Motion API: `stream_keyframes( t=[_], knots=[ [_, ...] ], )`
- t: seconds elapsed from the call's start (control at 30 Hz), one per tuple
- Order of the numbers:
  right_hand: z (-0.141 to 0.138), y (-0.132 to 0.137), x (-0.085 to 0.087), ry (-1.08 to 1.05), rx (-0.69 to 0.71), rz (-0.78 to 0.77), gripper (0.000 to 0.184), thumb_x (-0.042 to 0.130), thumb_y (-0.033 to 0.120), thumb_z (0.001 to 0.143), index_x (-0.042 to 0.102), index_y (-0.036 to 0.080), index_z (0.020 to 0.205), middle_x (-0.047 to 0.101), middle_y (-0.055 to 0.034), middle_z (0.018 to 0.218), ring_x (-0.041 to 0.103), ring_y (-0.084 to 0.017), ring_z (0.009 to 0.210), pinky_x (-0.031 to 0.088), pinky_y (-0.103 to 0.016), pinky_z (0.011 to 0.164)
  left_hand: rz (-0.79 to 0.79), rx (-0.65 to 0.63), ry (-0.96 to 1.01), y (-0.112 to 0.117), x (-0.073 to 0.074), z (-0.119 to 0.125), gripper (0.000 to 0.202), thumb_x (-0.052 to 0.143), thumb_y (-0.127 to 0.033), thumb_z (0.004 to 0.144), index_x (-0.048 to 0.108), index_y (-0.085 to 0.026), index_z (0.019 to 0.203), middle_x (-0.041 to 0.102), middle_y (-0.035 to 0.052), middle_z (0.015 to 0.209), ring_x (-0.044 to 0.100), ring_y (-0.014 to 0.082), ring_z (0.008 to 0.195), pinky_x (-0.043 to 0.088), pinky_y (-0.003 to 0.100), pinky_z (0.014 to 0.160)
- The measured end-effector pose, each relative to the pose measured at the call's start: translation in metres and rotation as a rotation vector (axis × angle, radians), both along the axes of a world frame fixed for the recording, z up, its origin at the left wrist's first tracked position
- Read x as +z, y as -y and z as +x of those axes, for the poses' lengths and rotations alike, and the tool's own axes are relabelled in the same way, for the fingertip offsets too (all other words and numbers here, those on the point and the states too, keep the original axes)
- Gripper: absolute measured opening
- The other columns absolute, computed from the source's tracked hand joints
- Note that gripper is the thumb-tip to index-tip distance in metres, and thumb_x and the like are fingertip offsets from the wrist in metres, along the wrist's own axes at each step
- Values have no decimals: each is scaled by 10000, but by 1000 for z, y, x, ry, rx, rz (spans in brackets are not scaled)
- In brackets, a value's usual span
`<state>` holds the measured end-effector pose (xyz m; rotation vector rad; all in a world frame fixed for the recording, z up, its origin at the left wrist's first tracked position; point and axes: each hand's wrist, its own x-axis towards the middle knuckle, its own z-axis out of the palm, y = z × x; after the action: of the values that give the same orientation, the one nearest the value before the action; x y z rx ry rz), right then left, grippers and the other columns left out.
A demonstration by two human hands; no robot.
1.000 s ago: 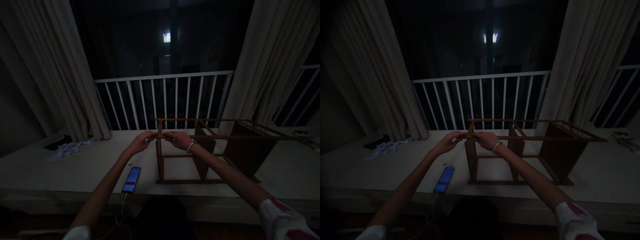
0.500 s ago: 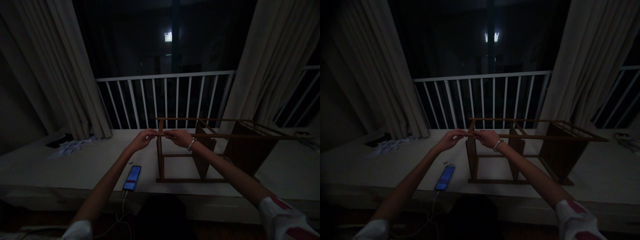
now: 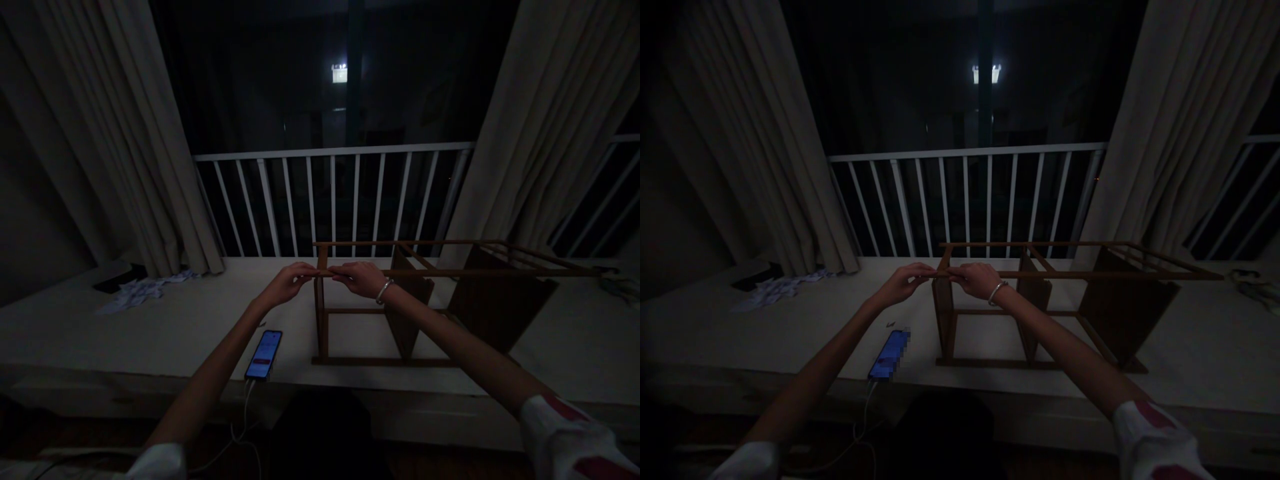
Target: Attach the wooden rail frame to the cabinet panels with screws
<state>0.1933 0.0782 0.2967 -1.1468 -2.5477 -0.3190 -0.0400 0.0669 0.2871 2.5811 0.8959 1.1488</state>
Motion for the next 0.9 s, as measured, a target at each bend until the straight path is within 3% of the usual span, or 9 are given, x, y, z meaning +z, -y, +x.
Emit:
stream_keyframes(
  t=[0.6, 0.8, 0.9],
  knots=[
    [-5, 2, -2, 21, -7, -65, 418, 250, 475, 853, 392, 355, 1226, 590, -20, 1052, 545, -175, 919, 348, -251, 666, -4, 2, 5, -5, -10, -5, 252, 455, -206, 803, 598, -227, 1010, 593, 56, 990, 532, 148, 927, 422, 308, 805],
    [-6, 2, -7, 13, -12, -54, 409, 276, 475, 846, 399, 364, 1220, 599, -19, 1034, 549, -179, 909, 348, -257, 658, -66, 52, 44, -1, -14, -4, 274, 467, -248, 789, 585, -223, 1034, 592, 57, 998, 545, 144, 863, 447, 248, 658],
    [-6, 3, -9, 17, -11, -60, 407, 280, 475, 845, 414, 359, 1211, 604, -20, 1020, 555, -177, 887, 349, -256, 643, -68, 80, 60, 3, -14, -4, 287, 465, -264, 787, 583, -224, 1045, 602, 61, 986, 542, 151, 868, 444, 245, 651]
  ],
)
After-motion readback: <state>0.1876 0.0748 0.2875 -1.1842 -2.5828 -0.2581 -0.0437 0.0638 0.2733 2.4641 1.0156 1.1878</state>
